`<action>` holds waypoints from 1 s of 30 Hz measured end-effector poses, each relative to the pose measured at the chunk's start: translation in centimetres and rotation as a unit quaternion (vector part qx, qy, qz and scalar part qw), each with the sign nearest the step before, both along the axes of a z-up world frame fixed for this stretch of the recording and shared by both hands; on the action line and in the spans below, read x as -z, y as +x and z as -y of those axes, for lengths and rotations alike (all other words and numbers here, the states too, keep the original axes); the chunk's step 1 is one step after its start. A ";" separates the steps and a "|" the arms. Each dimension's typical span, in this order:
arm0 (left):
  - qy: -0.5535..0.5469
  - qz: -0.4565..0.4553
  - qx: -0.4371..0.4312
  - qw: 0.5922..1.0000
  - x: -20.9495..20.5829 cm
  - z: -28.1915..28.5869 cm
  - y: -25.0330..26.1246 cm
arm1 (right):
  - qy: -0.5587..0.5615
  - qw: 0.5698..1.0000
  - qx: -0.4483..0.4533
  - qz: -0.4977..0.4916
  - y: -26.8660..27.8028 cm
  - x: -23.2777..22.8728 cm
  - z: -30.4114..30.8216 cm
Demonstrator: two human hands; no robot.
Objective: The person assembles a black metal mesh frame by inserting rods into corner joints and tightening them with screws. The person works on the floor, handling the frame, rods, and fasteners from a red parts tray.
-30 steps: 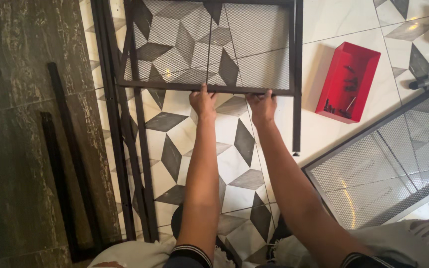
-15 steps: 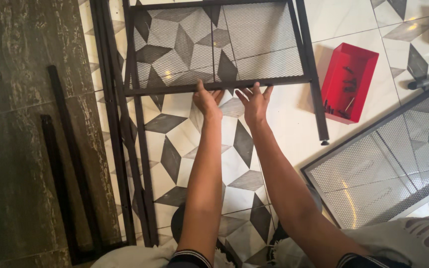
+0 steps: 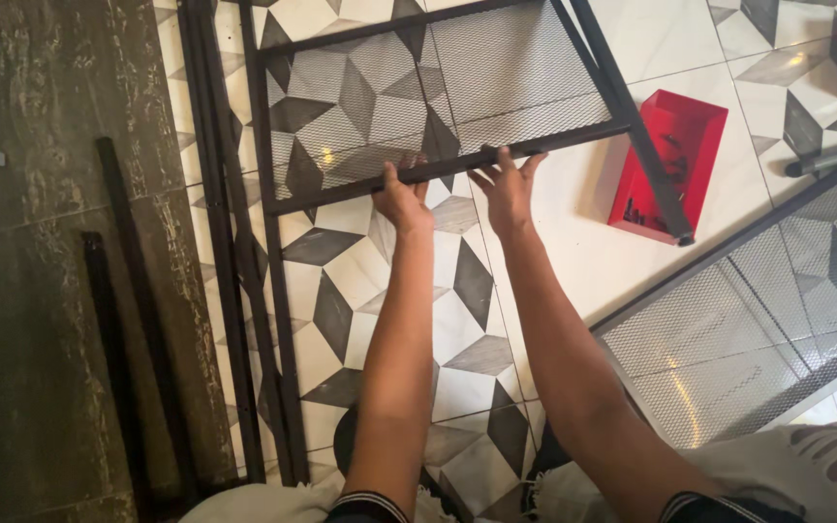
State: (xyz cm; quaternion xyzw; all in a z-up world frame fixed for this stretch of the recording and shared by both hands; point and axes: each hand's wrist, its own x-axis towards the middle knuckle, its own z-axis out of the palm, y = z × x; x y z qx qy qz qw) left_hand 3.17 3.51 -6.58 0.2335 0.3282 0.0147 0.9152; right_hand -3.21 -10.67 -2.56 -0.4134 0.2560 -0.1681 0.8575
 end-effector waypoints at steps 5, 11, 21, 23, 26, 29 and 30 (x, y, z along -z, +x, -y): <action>-0.014 0.008 0.017 1.000 0.0 2.9 -1.3 | -0.024 0.997 -0.064 0.036 -0.7 -0.8 -2.8; -0.029 -0.004 -0.015 0.999 -3.3 1.0 -1.6 | -0.035 0.998 -0.054 0.002 -0.5 -0.9 -1.6; 0.103 -0.038 -0.131 0.985 -6.1 -0.8 -1.6 | -0.053 0.997 -0.046 0.040 -0.9 -1.0 -2.1; 0.111 -0.053 -0.108 0.986 -5.6 -0.6 -1.7 | -0.051 0.996 -0.060 0.050 -0.6 -1.7 -2.8; 0.200 -0.073 -0.073 0.974 -2.9 -0.1 -1.8 | -0.049 0.996 -0.070 0.024 -1.1 -2.6 -3.1; 0.425 -0.058 -0.059 0.901 0.6 2.0 -2.3 | -0.048 0.996 -0.073 0.010 -1.1 -2.5 -2.9; 0.511 -0.047 -0.058 0.856 1.2 2.9 -2.5 | -0.048 0.996 -0.071 0.005 -1.1 -2.1 -2.9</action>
